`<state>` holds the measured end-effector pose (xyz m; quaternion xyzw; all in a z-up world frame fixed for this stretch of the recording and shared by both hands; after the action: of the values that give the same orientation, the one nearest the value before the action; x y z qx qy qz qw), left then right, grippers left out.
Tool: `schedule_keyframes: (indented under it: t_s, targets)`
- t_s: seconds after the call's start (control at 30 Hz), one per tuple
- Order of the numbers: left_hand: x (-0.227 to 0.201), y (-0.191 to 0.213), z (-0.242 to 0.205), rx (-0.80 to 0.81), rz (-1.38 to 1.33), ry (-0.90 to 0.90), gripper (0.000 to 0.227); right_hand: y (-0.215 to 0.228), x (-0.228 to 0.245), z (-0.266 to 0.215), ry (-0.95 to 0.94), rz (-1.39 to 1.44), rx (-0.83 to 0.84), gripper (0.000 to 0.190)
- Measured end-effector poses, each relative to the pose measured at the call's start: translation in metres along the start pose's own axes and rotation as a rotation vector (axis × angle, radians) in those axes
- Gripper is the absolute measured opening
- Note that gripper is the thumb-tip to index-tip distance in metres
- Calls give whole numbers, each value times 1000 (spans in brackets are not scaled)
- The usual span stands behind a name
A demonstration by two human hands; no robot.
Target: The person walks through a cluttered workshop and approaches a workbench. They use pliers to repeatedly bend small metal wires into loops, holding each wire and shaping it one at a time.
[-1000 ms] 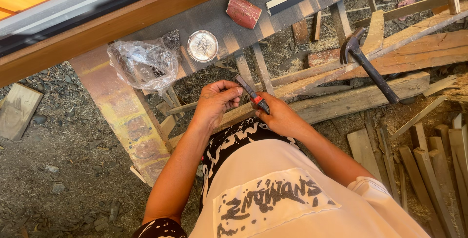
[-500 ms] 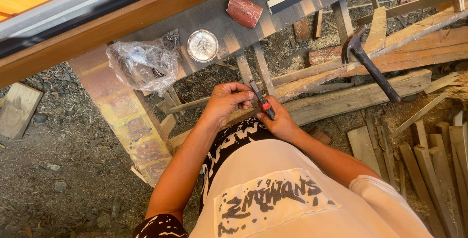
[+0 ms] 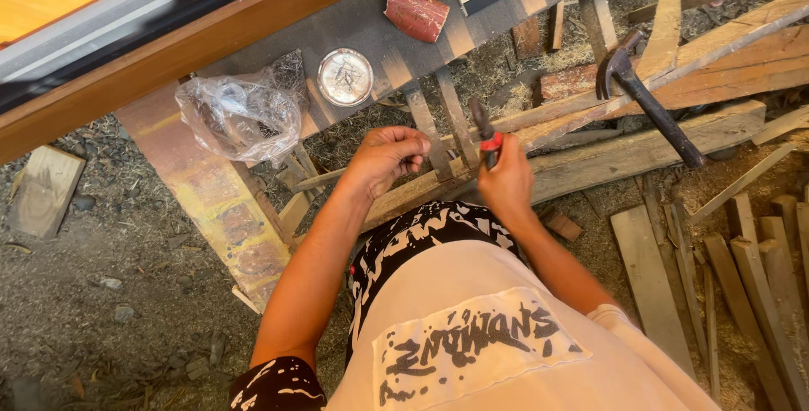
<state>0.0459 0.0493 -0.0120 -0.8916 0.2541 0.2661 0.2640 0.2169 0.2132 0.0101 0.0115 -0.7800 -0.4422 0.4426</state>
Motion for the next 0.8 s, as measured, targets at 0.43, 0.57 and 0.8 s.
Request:
schedule_keyframes:
  t_s: [0.43,0.57,0.8]
  targets:
    - [-31,69,13,-251,-383,-202,34,-14,5,-12,-27,716,183,26]
    - [-11,25,-12,-33,-568,-255,46,-9,47,-19,28,947,234,32]
    - [-3,-30,-39,113,-647,-293,43,8,112,-8,226,790,187,37]
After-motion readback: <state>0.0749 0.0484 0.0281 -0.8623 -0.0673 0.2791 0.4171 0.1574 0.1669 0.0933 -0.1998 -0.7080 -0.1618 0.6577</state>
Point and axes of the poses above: each hand's wrist, its own z-axis towards the middle knuckle, its own y-axis out of the back of the hand, x = y × z, the point moved 3 cm from there along z, towards the middle knuckle, and after that the axes turned 9 degrees about z, right-handed, at the moved point
